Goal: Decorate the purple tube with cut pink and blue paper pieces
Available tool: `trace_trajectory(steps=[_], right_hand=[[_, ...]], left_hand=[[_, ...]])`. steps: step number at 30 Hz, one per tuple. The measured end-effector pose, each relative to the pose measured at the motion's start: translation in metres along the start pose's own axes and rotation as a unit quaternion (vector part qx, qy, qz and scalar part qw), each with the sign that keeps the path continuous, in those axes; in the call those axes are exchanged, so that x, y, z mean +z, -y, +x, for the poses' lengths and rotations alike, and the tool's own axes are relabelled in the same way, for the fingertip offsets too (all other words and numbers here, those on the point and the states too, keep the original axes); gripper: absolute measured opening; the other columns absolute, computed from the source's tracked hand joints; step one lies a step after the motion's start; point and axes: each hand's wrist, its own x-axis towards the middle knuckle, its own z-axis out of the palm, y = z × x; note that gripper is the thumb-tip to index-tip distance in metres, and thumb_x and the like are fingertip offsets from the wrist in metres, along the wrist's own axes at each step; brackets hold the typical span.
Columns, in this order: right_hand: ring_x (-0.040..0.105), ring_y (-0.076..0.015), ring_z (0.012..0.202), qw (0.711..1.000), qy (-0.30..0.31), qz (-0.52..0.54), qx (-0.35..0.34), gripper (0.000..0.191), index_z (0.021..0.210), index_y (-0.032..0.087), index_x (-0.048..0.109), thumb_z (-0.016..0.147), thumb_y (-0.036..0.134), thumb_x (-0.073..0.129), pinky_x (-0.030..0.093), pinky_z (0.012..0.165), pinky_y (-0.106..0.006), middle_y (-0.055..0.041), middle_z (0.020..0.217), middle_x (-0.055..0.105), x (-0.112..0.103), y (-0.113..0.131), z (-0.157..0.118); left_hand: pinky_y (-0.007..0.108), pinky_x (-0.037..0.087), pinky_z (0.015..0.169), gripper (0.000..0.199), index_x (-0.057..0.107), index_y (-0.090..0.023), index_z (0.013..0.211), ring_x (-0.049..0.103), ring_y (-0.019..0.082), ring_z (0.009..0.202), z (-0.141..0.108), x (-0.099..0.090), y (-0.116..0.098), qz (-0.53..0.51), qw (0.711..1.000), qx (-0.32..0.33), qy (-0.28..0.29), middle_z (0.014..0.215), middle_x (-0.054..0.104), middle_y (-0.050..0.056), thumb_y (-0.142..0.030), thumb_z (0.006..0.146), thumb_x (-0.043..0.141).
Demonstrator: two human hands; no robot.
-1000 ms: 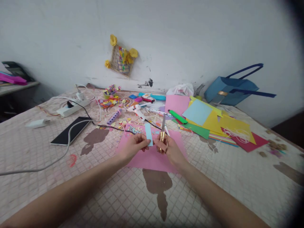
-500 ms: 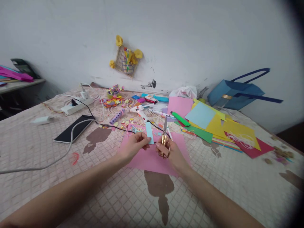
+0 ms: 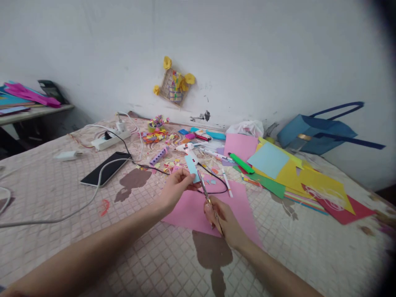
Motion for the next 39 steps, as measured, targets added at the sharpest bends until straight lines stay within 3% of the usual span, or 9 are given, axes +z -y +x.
trace_trajectory(steps=[7,39], right_hand=[[0.035,-0.009,0.05,1.0,0.006,-0.028,-0.001,0.032,0.066,0.019,0.04,0.085,0.045,0.042,0.027,0.047,-0.023,0.0054,0.055,0.037,0.0,-0.003,-0.001],[0.032,-0.0075,0.042,1.0,-0.006,-0.002,0.029,0.032,0.069,0.02,0.042,0.082,0.049,0.046,0.027,0.04,-0.021,0.0069,0.052,0.035,0.003,-0.013,0.002]], left_hand=[[0.024,0.048,0.06,0.02,0.046,-0.015,0.068,0.06,0.011,0.057,0.001,0.0,0.0,-0.016,1.0,0.007,-0.002,0.062,0.062,0.0,-0.027,0.075,0.06],[0.025,0.048,0.063,0.02,0.046,-0.015,0.07,0.062,0.012,0.06,0.001,-0.001,0.001,-0.02,1.0,-0.003,-0.012,0.063,0.062,0.001,-0.028,0.074,0.061]])
